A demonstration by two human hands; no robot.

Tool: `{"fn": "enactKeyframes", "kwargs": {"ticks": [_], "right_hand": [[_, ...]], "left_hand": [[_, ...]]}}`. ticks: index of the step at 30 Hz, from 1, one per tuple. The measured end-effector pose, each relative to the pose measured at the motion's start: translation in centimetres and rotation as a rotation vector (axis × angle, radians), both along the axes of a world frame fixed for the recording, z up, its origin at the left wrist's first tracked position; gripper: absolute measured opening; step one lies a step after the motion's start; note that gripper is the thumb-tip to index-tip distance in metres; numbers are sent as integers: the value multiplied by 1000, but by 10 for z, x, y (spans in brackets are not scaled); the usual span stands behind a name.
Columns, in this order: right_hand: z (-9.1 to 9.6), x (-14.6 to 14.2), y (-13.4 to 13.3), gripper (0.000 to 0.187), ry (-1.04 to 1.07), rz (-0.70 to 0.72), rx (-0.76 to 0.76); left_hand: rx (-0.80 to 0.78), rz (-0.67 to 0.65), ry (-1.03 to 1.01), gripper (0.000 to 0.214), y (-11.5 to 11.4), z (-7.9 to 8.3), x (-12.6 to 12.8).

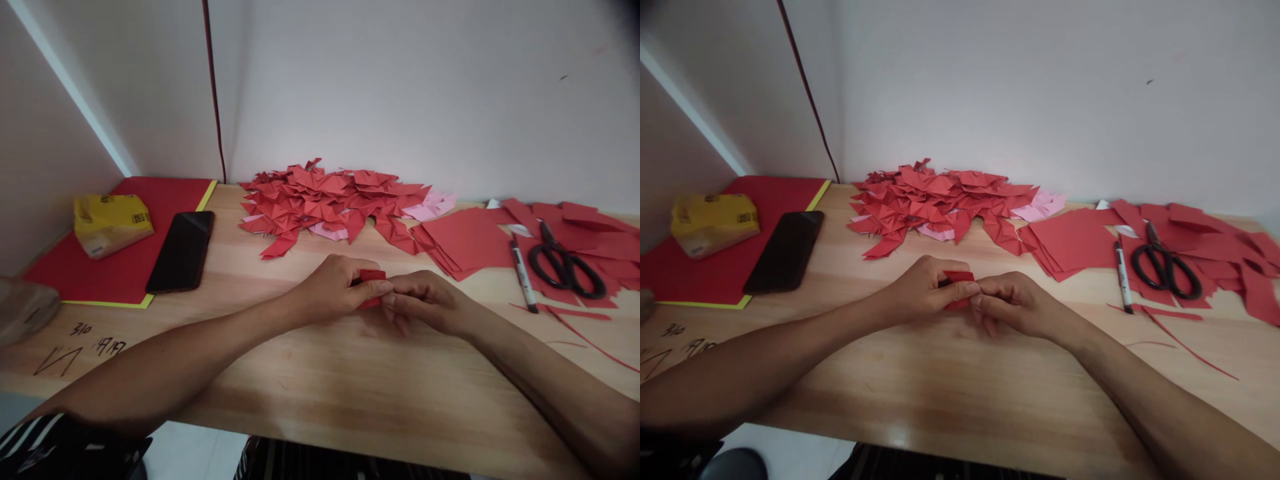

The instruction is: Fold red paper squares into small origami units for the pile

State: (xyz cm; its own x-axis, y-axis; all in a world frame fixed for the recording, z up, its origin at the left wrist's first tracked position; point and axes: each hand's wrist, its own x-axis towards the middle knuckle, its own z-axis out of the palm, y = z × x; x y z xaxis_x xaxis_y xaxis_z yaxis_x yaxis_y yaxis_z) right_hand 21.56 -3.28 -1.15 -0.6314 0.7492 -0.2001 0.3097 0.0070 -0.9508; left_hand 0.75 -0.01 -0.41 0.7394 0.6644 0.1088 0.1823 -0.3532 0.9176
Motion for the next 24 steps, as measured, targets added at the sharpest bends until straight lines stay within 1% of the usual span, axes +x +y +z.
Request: {"fn": "enactKeyframes", "kwargs": {"ticks": [2, 5, 10, 17, 21, 24], "right_hand": [[0, 0, 0, 34, 3, 3, 4], [1, 0, -1, 35, 11, 7, 9], [0, 0, 0, 36, -5, -17, -2], [0, -1, 0, 38, -3, -21, -13], [3, -3, -3, 36, -39, -27, 42], [7, -7, -6, 34, -65, -42, 104]], "left_hand": [[28, 22, 16, 35, -1, 2, 0], [12, 24, 14, 34, -1, 1, 0], [-48, -36, 0, 37, 1, -3, 0], [40, 16, -24, 33, -1, -3, 1], [60, 41, -17, 33, -2, -2, 0], [37, 51, -38, 32, -2, -2, 0]]}}
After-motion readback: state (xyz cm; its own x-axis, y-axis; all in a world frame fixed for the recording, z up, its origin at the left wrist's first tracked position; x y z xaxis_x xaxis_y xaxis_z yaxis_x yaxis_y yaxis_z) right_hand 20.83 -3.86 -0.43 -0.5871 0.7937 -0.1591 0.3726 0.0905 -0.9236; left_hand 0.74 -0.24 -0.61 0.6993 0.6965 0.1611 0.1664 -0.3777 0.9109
